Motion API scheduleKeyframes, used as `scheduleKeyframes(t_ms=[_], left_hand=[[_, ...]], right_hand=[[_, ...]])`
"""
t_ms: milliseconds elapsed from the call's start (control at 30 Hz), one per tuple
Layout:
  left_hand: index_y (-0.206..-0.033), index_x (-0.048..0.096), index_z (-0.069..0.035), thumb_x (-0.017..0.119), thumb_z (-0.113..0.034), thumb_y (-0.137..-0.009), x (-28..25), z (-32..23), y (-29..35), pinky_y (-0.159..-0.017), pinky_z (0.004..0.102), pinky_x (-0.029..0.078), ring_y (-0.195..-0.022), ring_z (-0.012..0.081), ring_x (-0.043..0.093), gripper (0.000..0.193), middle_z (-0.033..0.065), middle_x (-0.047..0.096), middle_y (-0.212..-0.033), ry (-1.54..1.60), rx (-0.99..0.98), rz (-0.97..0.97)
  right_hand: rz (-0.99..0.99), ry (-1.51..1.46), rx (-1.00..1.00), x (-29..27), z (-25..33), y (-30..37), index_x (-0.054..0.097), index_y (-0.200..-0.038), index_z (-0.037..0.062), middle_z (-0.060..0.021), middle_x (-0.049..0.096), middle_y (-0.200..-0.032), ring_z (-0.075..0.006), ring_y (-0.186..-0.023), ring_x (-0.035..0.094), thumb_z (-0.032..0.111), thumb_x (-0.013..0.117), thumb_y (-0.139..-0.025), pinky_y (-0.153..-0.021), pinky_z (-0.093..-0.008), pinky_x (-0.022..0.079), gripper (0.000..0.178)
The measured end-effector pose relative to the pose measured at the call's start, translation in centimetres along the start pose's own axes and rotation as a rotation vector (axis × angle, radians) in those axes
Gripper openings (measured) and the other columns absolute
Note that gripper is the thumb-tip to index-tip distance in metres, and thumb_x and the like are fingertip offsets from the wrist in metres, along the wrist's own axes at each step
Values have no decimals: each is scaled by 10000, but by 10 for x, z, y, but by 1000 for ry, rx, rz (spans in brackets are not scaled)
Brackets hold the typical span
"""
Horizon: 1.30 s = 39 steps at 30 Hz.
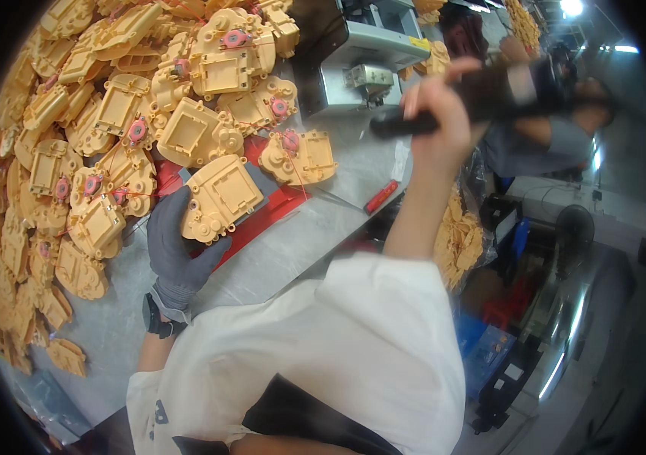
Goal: The person assembles plastic toy components by placing each part onto a fixture and driving screws into it with an electric screwdriver.
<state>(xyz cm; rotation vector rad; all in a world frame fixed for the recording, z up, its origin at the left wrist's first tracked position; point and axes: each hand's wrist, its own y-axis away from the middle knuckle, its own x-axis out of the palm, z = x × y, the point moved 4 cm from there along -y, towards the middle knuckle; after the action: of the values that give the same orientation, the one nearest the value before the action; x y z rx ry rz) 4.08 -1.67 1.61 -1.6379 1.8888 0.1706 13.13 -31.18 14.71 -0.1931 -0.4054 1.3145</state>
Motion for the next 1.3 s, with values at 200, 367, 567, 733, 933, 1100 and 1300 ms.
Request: scheduleKeyframes(t_ms=[200, 367, 567, 733, 933, 1100, 1300], left_hand=[[-1249, 441, -21, 805, -199, -581, -8, -1, -1, -807, 395, 441, -933, 327, 560, 781, 156, 575, -1064, 2, -72, -19], [-1211, 435, -22, 819, -179, -586, -5, 5, -1, -830, 367, 455, -943, 278, 566, 750, 144, 553, -1071, 129, -51, -84], [-1182, 463, -54, 798, -138, -560, -9, 6, 7, -819, 367, 453, -965, 296, 555, 712, 126, 550, -1086, 119, -101, -72], [-1190, 445, -49, 777, -280, -608, -6, 10, 8, -869, 424, 401, -1013, 327, 522, 709, 139, 530, -1125, 75, -68, -92], [-1208, 445, -49, 781, -283, -608, -4, 13, 10, -879, 422, 395, -1046, 308, 505, 726, 123, 515, -1154, 83, -86, -62], [-1227, 439, -48, 781, -287, -609, -5, 17, 13, -879, 424, 393, -1049, 310, 500, 746, 126, 506, -1162, 68, -92, -68], [-1238, 434, -49, 775, -293, -619, -5, 13, 10, -875, 425, 392, -1046, 317, 499, 748, 132, 504, -1162, 66, -49, -99]], right_hand=[[740, -264, -173, 105, 22, 85, 373, -1105, 100, -30, 555, -673, -169, -514, 564, 86, 632, -799, -531, -303, 462, 401], [643, -254, -120, 142, 7, 78, 339, -1183, 73, -62, 489, -692, -185, -548, 504, 64, 567, -794, -616, -362, 416, 451], [571, -266, -81, 164, -5, 74, 352, -1168, 59, -77, 471, -679, -190, -533, 482, 45, 468, -757, -612, -381, 411, 427], [422, -183, 27, 175, -15, 72, 347, -1052, 64, -77, 474, -630, -188, -516, 480, 21, 537, -734, -565, -351, 430, 373], [766, -229, -64, 167, -3, 62, 390, -1144, 50, -68, 478, -684, -180, -538, 494, 62, 516, -768, -578, -349, 406, 397], [813, -192, -26, 172, -10, 59, 372, -1157, 40, -73, 485, -714, -186, -557, 503, 79, 523, -783, -583, -348, 403, 405], [851, -161, -16, 171, -6, 56, 365, -1158, 46, -75, 486, -716, -189, -559, 507, 90, 528, -790, -591, -358, 401, 404]])
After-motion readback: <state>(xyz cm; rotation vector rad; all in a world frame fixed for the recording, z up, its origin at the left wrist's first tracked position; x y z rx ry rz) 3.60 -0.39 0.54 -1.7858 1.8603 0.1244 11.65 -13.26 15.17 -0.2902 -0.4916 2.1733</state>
